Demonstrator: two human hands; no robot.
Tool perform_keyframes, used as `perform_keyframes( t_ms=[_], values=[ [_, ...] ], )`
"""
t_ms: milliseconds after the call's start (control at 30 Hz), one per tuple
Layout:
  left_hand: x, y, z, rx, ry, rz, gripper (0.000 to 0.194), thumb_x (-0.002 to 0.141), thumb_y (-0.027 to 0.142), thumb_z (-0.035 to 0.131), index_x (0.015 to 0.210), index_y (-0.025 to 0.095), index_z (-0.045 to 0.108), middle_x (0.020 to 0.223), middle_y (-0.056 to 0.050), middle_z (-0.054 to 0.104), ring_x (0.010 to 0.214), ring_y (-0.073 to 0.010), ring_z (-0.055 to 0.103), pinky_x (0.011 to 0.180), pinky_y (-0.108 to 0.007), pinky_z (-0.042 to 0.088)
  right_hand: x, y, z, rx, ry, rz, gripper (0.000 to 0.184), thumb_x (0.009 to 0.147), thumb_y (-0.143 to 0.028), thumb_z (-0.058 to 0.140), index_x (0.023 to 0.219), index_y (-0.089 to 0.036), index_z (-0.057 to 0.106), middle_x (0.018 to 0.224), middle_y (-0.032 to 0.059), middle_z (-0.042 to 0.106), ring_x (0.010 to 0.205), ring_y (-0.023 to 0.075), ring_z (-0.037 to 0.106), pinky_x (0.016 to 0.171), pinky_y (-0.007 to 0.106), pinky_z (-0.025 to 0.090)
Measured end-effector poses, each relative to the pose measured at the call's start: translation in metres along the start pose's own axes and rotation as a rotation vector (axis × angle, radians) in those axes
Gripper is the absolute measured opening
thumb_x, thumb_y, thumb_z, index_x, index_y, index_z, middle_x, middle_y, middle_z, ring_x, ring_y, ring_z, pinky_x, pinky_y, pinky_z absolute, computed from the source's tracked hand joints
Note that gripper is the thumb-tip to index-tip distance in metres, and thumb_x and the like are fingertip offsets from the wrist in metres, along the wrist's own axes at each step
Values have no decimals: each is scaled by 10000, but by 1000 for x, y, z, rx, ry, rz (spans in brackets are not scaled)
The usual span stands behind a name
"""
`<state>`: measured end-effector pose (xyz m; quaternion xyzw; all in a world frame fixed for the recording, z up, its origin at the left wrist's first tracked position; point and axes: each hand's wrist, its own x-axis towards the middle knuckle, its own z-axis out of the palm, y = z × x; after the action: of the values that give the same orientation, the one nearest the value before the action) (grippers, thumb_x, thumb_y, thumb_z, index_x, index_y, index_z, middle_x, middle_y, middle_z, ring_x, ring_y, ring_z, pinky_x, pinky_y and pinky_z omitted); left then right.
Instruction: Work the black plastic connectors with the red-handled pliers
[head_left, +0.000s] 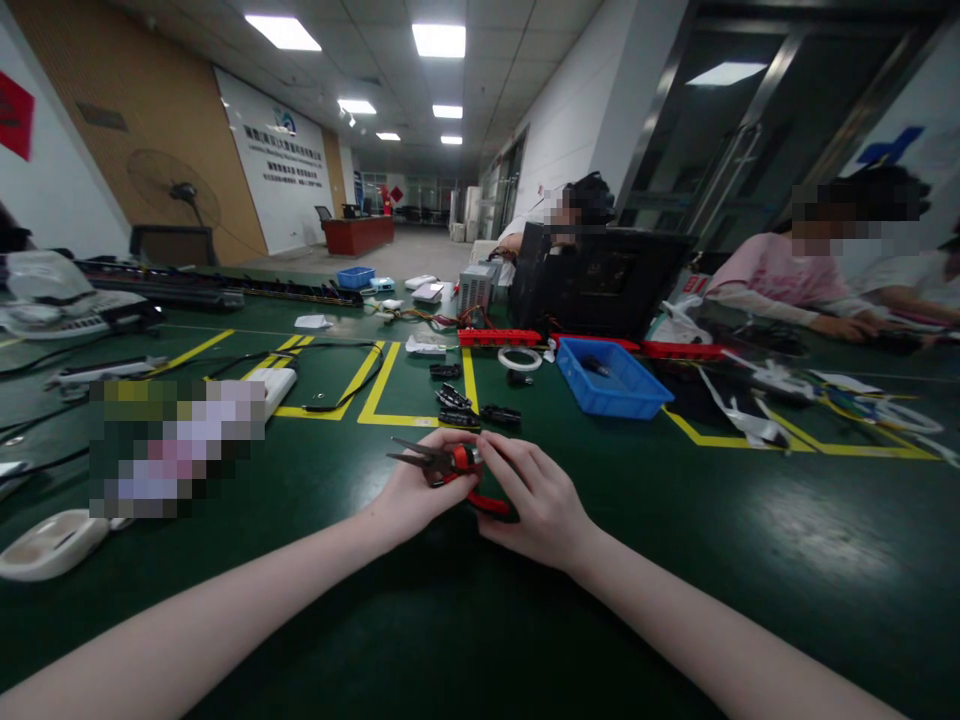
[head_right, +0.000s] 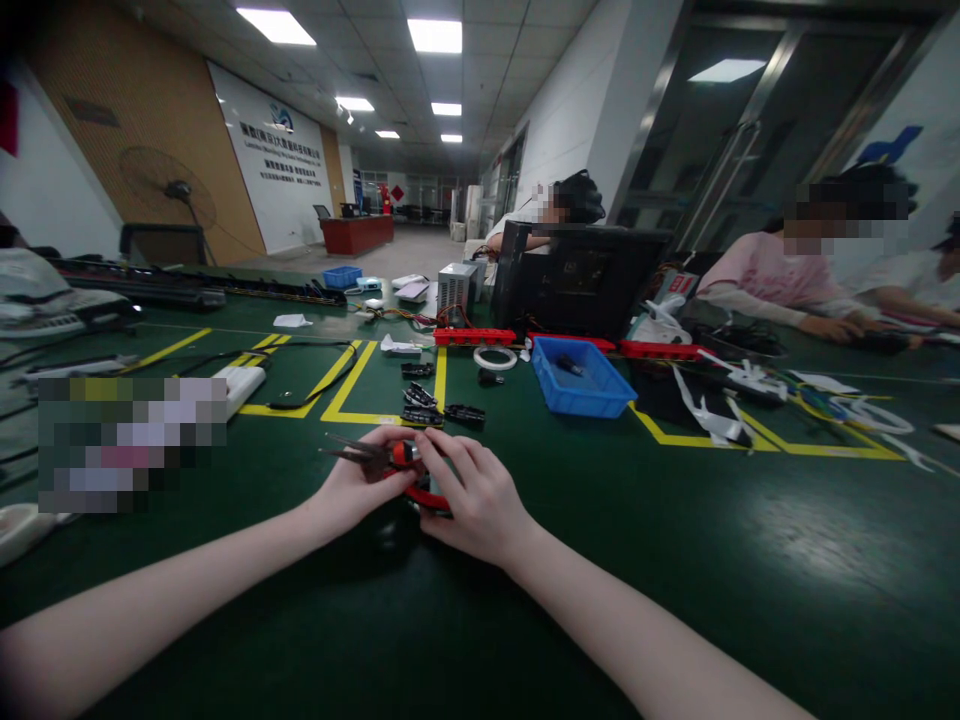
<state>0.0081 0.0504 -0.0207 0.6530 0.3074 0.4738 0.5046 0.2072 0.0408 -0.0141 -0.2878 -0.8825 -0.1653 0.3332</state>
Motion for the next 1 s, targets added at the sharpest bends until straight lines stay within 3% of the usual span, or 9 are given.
perform_keyframes(
  t_ms=[333,567,867,1000],
  values=[
    [0,-2,-1,-28,-79,-17,462,793,214,723,1215,196,534,1126,-72,642,1017,-211,636,916,-376,529,0,6,-4,26,31,-53,787,814,-298,604,1504,-135,263,1261,198,588,1108,312,611,858,445,567],
    [1,-2,-1,-26,-48,-16,438,788,201,723,1189,182,548,1097,-68,654,1006,-208,645,909,-371,533,-1,9,-2,17,10,-62,786,793,-298,617,1484,-114,289,1262,205,580,1117,311,595,872,442,549],
    [3,3,4,-223,-23,-57,471,741,156,755,1168,178,557,1020,-49,694,933,-202,693,860,-362,567,1,1,2,-113,-37,45,799,742,-294,592,1468,-111,315,1377,205,505,1288,338,455,1064,531,358],
    [1,5,4,-218,-69,-49,491,754,133,739,1204,188,550,1036,-51,686,942,-200,691,850,-346,571,1,1,3,-131,-18,83,725,778,-304,604,1434,-118,359,1335,193,535,1257,324,474,1054,504,368]
  ],
)
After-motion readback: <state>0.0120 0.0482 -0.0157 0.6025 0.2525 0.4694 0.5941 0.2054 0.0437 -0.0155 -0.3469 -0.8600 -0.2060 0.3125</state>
